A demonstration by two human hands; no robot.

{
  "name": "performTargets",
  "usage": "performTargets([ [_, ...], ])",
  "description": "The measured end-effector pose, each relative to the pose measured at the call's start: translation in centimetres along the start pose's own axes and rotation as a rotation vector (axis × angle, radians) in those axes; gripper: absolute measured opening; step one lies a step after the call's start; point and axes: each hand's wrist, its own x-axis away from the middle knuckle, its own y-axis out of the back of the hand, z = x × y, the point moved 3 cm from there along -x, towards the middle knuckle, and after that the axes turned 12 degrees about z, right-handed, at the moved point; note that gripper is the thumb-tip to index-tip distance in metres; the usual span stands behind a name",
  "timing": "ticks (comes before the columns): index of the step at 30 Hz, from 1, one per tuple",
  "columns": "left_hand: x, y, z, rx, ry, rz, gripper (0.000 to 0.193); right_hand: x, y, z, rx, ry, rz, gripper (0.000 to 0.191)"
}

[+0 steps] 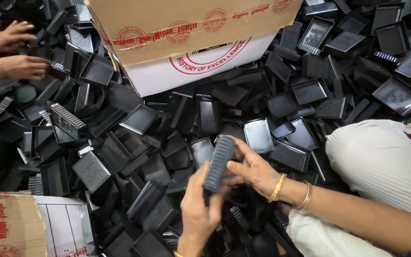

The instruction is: The person sits on the floor among a large pile of black plastic boxes and repeatedly picks up individual parts, turns them over in both hands, and tosses them into a cardboard box. Other people around do the same sorting into their own boxes.

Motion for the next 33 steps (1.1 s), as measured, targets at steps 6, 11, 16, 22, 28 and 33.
performTargets([
  [6,0.9,1.1,2.0,0.195,0.225,0.030,0.041,-0.2,0.2,4.1,0.590,0.184,0.123,0.039],
  [11,0.6,5.0,4.7,0.308,0.364,0.025,0.036,-0.1,-4.7,15.3,1.566,0.944,-0.035,0.035],
  [16,2.9,11.8,9.1,-0.596,0.654,0.083,0.037,-1.4,-6.2,22.1,1.892,1.156,-0.307,0.056],
  [22,4.3,8.5,12.3,-1.033,0.701,0.441,0.023,-5.1,-3.6,6.0,2.044,0.691,0.428,0.061],
  [28,4.0,7.6,8.9,-0.737,0.531,0.267,0.030,-7.6,4.1,-3.6,2.318,0.464,0.589,0.069],
  [33,4.7,5.6,10.0,-0.854,0.784,0.794,0.055,-8.3,5.8,-5.0,2.221,0.336,0.551,0.050],
])
